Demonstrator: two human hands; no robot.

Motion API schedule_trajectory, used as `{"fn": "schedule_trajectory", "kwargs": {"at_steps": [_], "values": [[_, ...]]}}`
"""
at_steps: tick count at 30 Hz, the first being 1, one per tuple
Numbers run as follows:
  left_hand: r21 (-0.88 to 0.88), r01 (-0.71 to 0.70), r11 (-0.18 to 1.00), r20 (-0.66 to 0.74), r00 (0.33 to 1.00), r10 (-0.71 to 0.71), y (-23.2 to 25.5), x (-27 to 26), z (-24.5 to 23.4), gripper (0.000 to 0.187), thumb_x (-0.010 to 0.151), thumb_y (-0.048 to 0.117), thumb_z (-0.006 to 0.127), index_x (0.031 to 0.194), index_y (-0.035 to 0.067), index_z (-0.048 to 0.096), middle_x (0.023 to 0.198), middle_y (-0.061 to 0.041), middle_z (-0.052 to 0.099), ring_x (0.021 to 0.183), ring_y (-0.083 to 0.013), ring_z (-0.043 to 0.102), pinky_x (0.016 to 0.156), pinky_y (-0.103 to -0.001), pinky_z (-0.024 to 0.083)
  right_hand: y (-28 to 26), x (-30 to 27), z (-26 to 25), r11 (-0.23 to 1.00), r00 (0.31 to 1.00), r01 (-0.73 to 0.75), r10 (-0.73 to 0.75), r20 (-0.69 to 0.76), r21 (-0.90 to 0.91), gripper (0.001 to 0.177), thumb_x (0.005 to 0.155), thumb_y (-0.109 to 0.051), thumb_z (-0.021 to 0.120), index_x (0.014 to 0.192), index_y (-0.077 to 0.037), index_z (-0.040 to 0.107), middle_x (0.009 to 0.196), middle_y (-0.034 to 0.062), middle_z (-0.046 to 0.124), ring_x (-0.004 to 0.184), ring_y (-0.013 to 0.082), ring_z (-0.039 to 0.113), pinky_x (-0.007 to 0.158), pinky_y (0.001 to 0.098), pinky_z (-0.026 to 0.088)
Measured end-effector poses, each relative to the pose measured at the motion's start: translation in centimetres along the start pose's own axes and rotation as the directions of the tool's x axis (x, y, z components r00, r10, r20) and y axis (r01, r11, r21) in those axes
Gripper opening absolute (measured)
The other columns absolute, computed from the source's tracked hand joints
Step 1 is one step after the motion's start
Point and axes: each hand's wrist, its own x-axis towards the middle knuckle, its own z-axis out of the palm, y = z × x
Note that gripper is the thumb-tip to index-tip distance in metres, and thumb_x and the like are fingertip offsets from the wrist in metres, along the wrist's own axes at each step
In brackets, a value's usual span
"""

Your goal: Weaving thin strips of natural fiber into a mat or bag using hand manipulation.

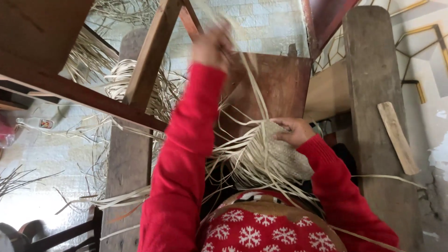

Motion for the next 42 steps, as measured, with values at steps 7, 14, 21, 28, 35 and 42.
{"fn": "schedule_trajectory", "kwargs": {"at_steps": [7,14,21,28,35,42], "values": [[0.09,-0.581,0.809,0.429,0.756,0.495,2.8,0.5,-2.4,0.013,0.076,0.0,0.06,0.077,0.006,0.048,0.076,-0.013,0.06,0.064,-0.0255,0.061,0.053,-0.032,0.056,-0.1,-0.2,-2.0,0.997,0.979,-0.029,0.015,-0.203,-0.067,0.042,0.075,-0.011,0.066,0.115,-0.016,0.059,0.106,0.0067,0.063,0.086,0.0198,0.062,0.072,0.0328,0.05],[0.651,-0.7,0.295,0.472,0.677,0.564,-6.0,0.9,-14.8,0.057,0.074,0.015,0.068,0.123,0.003,0.042,0.098,-0.008,0.06,0.078,-0.0136,0.053,0.065,-0.025,0.044,1.3,-5.5,-6.0,0.982,0.815,0.04,-0.138,-0.563,-0.182,0.028,0.077,-0.017,0.073,0.104,-0.013,0.066,0.095,0.0033,0.065,0.088,0.0167,0.062,0.079,0.0254,0.049],[0.559,-0.829,-0.017,0.654,0.428,0.623,-14.7,-7.4,-19.4,0.038,0.07,0.001,0.069,0.106,0.011,0.064,0.112,-0.01,0.056,0.102,-0.0292,0.056,0.087,-0.036,0.047,1.5,-10.1,-4.9,0.953,0.824,-0.017,-0.158,-0.544,-0.302,0.025,0.074,-0.013,0.073,0.099,-0.013,0.068,0.089,0.0034,0.066,0.083,0.0167,0.063,0.076,0.025,0.051],[0.499,-0.858,-0.121,0.757,0.363,0.543,-17.2,-10.8,-22.8,0.023,0.075,0.005,0.064,0.098,0.008,0.066,0.105,-0.01,0.055,0.099,-0.0295,0.053,0.087,-0.04,0.045,2.5,-12.7,-3.7,0.935,0.806,-0.007,-0.205,-0.555,-0.356,0.022,0.076,-0.007,0.072,0.097,-0.006,0.068,0.085,0.0096,0.065,0.079,0.0221,0.064,0.071,0.0277,0.053],[0.536,-0.835,-0.126,0.746,0.399,0.533,-17.2,-14.2,-28.1,0.017,0.078,0.009,0.062,0.094,0.007,0.069,0.092,-0.009,0.061,0.09,-0.0284,0.059,0.084,-0.039,0.047,6.3,-13.4,-1.3,0.806,0.806,0.001,-0.35,-0.476,-0.591,0.021,0.071,-0.021,0.073,0.092,-0.021,0.068,0.074,-0.003,0.063,0.073,0.0144,0.063,0.07,0.0263,0.052],[0.731,-0.645,-0.222,0.64,0.537,0.549,-16.1,-19.2,-32.9,0.017,0.084,0.01,0.055,0.097,0.002,0.063,0.086,-0.009,0.062,0.075,-0.0255,0.055,0.069,-0.034,0.047,4.2,-14.2,-1.0,0.879,0.908,0.059,-0.244,-0.34,-0.474,0.021,0.077,-0.024,0.065,0.095,-0.013,0.068,0.089,0.004,0.065,0.077,0.0195,0.062,0.072,0.0312,0.046]]}}
